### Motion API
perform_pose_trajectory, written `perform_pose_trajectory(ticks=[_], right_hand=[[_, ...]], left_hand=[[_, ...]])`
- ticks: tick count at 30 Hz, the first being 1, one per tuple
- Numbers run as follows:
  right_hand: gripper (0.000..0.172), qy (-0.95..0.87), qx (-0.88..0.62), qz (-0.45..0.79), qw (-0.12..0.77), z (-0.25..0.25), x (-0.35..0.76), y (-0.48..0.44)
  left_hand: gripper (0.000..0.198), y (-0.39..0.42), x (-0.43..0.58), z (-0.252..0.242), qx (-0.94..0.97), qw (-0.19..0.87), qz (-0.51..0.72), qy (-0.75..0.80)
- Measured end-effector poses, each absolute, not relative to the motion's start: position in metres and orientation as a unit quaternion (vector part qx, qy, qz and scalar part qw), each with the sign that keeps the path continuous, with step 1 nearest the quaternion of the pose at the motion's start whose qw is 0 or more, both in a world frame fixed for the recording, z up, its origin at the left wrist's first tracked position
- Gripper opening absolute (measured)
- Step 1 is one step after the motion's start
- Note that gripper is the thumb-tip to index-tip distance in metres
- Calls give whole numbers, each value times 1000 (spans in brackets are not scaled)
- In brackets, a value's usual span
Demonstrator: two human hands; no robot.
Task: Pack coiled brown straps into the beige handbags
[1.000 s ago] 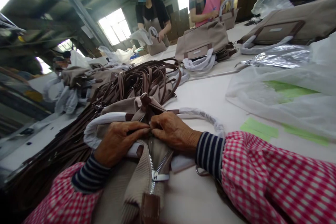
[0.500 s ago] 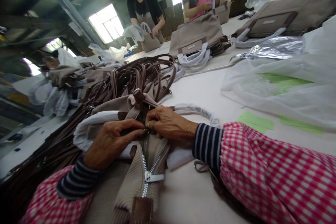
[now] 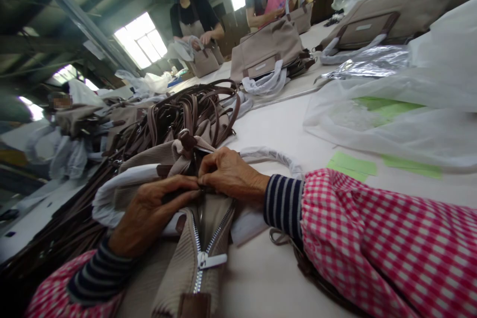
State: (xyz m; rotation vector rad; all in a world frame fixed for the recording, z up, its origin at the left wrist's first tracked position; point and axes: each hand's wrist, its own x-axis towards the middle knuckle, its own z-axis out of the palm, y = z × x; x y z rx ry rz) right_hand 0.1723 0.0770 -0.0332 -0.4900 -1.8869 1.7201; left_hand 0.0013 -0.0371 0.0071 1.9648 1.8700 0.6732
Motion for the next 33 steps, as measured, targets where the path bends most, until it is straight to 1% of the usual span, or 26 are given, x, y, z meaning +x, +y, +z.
perform_pose_trajectory(ticks=[3, 7, 11, 15, 19, 22, 24, 26, 31, 33], right_hand=[[4, -655, -174, 681, 278, -34, 170, 76], [2, -633, -157, 713, 258, -34, 169, 77], [4, -662, -166, 684, 257, -30, 171, 76], [9, -736, -218, 589, 251, -26, 176, 74], [16, -812, -121, 512, 253, -23, 183, 72], [20, -904, -46, 375, 202, -17, 187, 69], [15, -951, -13, 261, 165, -14, 188, 68], [9, -972, 18, 176, 156, -14, 187, 68], [22, -984, 88, 34, 154, -19, 181, 74], [24, -984, 100, 18, 149, -19, 179, 77]], left_hand=[[16, -36, 2, 11, 683, 181, 227, 670], [16, -35, 1, 13, 678, 208, 235, 665], [18, -33, 1, 9, 668, 198, 261, 668], [22, -32, 1, 4, 644, 180, 276, 691], [23, -30, 0, 4, 622, 193, 278, 707], [24, -29, -1, 6, 609, 222, 282, 707], [26, -28, -2, 6, 605, 230, 284, 707], [27, -27, -3, 5, 604, 233, 287, 706], [25, -25, -4, 1, 603, 250, 307, 693], [24, -25, -3, 1, 602, 252, 317, 688]])
